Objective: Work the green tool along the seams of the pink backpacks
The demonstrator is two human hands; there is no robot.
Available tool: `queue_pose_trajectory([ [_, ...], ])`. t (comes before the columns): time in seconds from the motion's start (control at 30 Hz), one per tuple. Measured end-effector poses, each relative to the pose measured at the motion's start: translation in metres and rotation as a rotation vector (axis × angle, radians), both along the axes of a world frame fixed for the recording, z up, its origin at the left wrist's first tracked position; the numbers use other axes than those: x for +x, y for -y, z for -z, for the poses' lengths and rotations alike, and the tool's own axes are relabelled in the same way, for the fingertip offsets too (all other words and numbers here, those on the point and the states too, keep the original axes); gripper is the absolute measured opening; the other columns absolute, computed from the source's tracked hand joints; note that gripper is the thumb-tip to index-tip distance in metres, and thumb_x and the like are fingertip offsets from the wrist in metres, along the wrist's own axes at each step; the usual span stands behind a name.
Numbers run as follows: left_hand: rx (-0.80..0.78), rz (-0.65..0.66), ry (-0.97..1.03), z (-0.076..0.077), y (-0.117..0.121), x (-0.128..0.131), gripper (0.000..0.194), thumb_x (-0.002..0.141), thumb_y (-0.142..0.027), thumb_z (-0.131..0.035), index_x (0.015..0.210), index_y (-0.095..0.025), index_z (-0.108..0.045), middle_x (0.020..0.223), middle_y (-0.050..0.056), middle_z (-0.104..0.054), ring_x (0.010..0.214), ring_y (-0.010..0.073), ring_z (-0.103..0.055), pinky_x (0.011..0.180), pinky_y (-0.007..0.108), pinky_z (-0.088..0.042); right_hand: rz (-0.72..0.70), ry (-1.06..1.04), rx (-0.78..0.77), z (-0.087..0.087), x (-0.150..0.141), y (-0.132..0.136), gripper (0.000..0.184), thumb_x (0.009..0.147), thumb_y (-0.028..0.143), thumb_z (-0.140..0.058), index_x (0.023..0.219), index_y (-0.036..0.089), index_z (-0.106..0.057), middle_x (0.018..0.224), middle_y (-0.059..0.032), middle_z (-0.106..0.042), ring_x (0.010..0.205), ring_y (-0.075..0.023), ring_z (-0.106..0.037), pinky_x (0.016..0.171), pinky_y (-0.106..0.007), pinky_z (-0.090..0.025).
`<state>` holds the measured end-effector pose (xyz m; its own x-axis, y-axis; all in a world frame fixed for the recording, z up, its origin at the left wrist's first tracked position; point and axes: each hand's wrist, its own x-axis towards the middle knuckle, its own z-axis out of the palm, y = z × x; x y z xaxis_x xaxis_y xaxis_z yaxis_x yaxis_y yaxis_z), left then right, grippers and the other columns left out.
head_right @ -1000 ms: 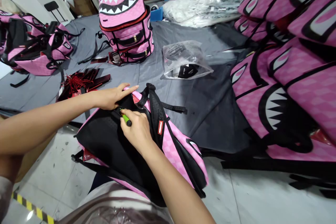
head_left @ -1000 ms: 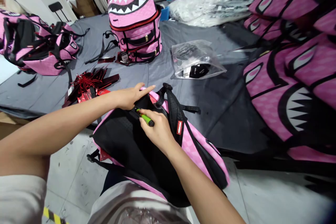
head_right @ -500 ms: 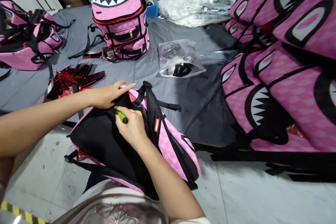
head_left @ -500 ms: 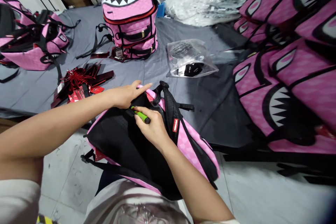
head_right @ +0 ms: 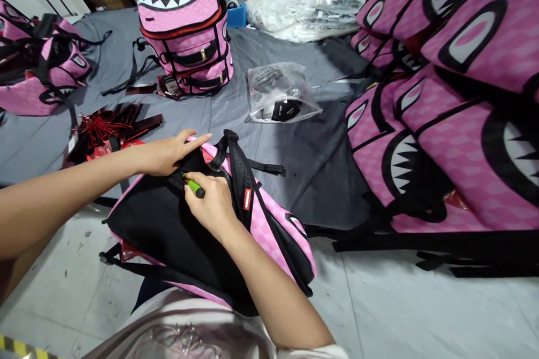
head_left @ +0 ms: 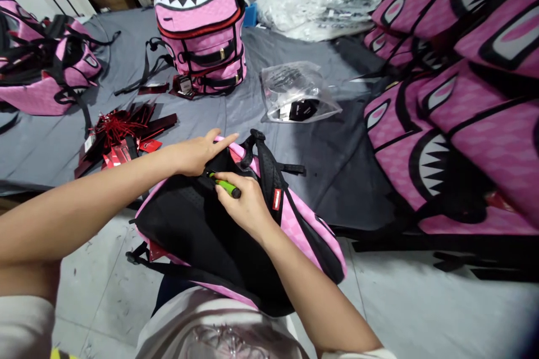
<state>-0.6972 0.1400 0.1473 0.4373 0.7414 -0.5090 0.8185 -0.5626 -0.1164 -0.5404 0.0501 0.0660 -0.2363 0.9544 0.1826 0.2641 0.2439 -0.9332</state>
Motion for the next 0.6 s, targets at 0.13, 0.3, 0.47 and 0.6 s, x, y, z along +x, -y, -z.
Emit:
queue_pose_trajectory([
  [0.13, -0.021, -0.024, 0.01, 0.0, 0.0, 0.001, 0.11, 0.08, -0.002, -0.056, 0.162, -0.034, 0.01, 0.166, 0.022, -0.016, 0.128, 0.0337, -0.06, 0.097, 0.036, -0.053, -0.021, -0.009, 0.01, 0.002, 0.0, -0.001, 0.029, 0.089, 0.012, -0.066, 0.114, 0.02, -0.076, 0.109, -0.0034, -0.08, 0.094, -0.0206, -0.076, 0.094, -0.035, -0.054],
  [0.3, -0.023, -0.039, -0.004, -0.003, 0.001, 0.003, 0.109, 0.082, -0.001, -0.056, 0.163, -0.034, 0.009, 0.166, 0.021, -0.016, 0.13, 0.0342, -0.059, 0.1, 0.037, -0.052, 0.012, 0.046, -0.002, 0.004, -0.003, 0.0, 0.027, 0.089, 0.016, -0.066, 0.114, 0.021, -0.076, 0.109, -0.0033, -0.08, 0.095, -0.021, -0.076, 0.095, -0.034, -0.054],
  [0.47, 0.02, -0.018, 0.061, 0.001, 0.005, -0.003, 0.107, 0.079, 0.002, -0.052, 0.164, -0.032, 0.004, 0.163, 0.02, -0.022, 0.132, 0.0308, -0.058, 0.098, 0.033, -0.053, -0.009, 0.085, 0.029, -0.02, 0.022, 0.007, 0.02, 0.088, 0.018, -0.066, 0.104, 0.02, -0.078, 0.101, -0.0043, -0.081, 0.092, -0.0224, -0.076, 0.093, -0.036, -0.053],
  [0.6, 0.02, -0.047, 0.088, 0.005, 0.006, -0.004, 0.104, 0.081, 0.001, -0.049, 0.164, -0.034, 0.001, 0.165, 0.021, -0.018, 0.134, 0.0345, -0.055, 0.098, 0.039, -0.055, 0.207, -0.053, 0.249, -0.033, 0.085, -0.015, 0.017, 0.09, 0.02, -0.056, 0.093, 0.021, -0.073, 0.121, -0.005, -0.076, 0.114, -0.0215, -0.07, 0.102, -0.034, -0.051],
])
